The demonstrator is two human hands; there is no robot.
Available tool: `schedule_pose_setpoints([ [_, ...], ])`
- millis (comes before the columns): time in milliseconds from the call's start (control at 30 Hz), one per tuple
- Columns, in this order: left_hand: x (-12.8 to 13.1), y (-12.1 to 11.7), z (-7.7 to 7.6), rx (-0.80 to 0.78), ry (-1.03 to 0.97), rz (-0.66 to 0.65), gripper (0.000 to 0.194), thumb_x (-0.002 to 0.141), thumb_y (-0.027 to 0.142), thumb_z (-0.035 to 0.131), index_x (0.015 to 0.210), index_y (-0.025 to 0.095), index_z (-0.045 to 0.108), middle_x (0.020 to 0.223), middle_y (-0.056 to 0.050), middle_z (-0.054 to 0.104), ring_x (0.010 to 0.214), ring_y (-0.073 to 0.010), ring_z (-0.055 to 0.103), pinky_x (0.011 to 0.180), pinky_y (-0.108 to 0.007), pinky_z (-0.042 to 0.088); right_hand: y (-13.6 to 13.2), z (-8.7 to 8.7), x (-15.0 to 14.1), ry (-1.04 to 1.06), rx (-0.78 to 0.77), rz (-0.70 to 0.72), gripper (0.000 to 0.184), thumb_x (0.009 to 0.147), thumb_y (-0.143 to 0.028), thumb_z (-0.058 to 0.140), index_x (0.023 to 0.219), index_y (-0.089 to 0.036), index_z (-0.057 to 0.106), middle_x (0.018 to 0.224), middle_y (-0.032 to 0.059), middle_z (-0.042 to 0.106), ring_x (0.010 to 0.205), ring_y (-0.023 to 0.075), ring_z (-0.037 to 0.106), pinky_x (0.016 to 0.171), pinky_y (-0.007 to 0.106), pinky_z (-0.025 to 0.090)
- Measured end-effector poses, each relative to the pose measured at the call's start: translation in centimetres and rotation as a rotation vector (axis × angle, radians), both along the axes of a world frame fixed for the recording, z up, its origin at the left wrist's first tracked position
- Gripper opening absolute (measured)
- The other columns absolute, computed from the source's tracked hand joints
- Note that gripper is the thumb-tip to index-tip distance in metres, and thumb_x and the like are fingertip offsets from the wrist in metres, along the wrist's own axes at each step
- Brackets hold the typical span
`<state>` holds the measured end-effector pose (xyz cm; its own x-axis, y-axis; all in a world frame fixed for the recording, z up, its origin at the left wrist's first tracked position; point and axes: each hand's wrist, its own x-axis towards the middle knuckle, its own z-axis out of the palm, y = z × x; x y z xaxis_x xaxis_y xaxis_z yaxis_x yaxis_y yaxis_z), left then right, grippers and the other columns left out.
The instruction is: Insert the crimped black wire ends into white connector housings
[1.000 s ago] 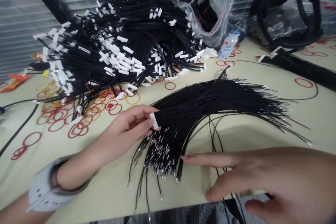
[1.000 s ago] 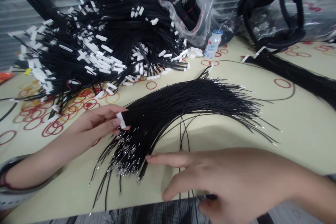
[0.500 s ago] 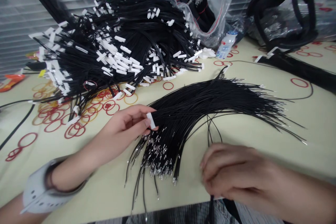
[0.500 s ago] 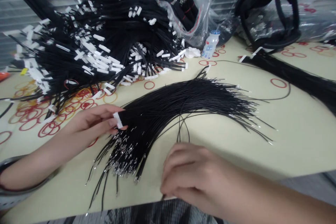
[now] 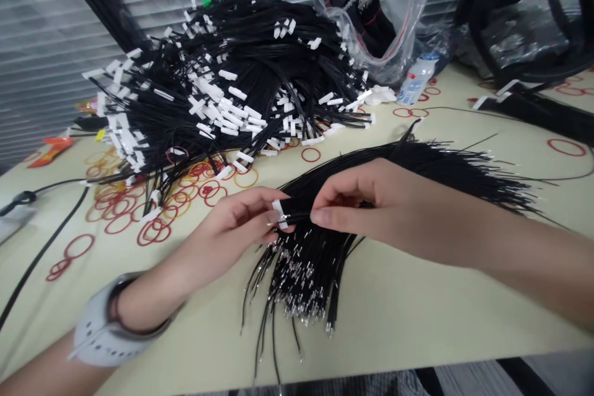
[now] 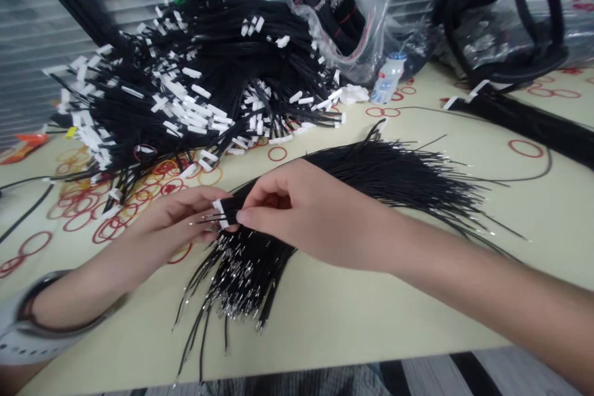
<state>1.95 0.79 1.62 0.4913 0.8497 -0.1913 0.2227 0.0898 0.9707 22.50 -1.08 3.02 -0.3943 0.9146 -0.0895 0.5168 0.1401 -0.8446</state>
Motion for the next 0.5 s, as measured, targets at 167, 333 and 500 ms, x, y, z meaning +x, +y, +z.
schedule_pose_setpoints([
  [167,0.0,0.2,-0.3,-0.047,0.051,0.053,0.013,0.083,0.016,0.057,0.092,0.022,0.064,0.073,0.004,0.068,0.059,-0.0046,0.060,0.050,-0.009,0.045,-1.3,-0.7,0.0,-0.126,0.155,-0.131,0.021,0.079,-0.029,0.053,0.061,-0.018,0.057,0.050,-0.0055,0.048,0.046,0.0051,0.039,0.038,0.016,0.026],
  [333,-0.2,0.3,-0.7,-0.022,0.100,0.057,0.013,0.082,0.019,0.059,0.093,0.021,0.064,0.076,0.001,0.071,0.058,-0.0072,0.061,0.046,-0.011,0.045,-1.0,-1.5,0.3,-0.166,0.231,-0.131,0.019,0.076,-0.026,0.055,0.059,-0.019,0.057,0.047,-0.0060,0.047,0.043,0.0052,0.037,0.037,0.017,0.026],
  [500,-0.2,0.2,-0.6,-0.009,0.055,0.047,0.014,0.082,0.015,0.059,0.093,0.021,0.066,0.078,0.002,0.070,0.065,-0.0066,0.063,0.058,-0.011,0.051,-0.9,-2.0,0.1,-0.184,0.269,-0.125,0.019,0.073,-0.024,0.056,0.054,-0.019,0.057,0.043,-0.0068,0.043,0.041,0.0048,0.033,0.035,0.017,0.023],
])
